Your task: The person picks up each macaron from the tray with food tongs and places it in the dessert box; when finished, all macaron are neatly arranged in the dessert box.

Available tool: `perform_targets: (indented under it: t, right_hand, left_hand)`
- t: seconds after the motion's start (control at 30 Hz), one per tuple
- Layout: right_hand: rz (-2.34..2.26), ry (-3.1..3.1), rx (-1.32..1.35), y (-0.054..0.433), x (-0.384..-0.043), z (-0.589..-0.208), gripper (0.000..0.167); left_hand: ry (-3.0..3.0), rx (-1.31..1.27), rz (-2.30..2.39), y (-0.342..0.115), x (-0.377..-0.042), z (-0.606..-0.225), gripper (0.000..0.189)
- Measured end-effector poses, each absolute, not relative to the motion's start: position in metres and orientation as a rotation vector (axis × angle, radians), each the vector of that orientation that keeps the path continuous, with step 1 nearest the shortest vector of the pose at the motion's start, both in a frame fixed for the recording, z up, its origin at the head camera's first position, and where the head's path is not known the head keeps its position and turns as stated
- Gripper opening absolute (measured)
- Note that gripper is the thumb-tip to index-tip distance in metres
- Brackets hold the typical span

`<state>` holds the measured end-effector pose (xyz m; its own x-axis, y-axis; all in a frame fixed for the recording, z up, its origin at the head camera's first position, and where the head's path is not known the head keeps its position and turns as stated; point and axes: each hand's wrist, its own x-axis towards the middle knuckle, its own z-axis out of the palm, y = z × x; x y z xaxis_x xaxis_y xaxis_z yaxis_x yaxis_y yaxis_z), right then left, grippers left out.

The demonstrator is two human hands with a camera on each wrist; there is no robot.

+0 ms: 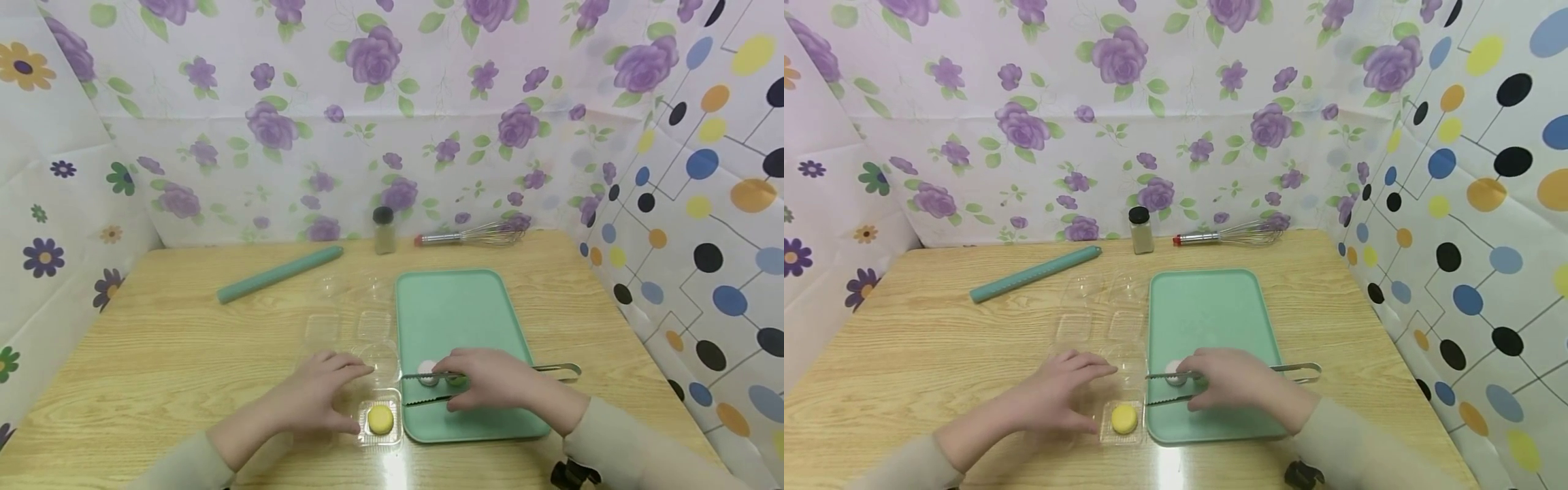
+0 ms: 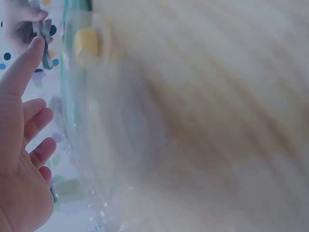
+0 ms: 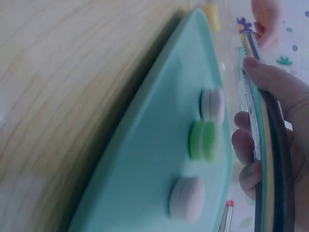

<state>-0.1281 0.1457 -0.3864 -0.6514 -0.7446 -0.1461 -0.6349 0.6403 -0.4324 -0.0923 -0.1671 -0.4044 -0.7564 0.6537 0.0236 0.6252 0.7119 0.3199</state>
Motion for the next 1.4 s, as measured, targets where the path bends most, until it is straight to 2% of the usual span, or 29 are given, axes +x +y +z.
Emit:
perform_targets:
  t: [0.43,0.73,1.4]
  right_hand:
    - [-0.559,2.6,-0.977,0.187,-0.147,-0.385,0.046]
    - [-0.546,2.664,-0.909,0.214,-0.156,-0.392,0.048]
    - [-0.509,2.628,-0.909,0.265,-0.169,-0.406,0.05]
  left_hand:
    - [2.887,0.942,0.532,-0.171,-0.138,-0.392,0.085]
    - [2.906,0.857,0.521,-0.177,-0.168,-0.392,0.08]
    - [2.856,0.811,0.524,-0.175,-0.201,-0.399,0.072]
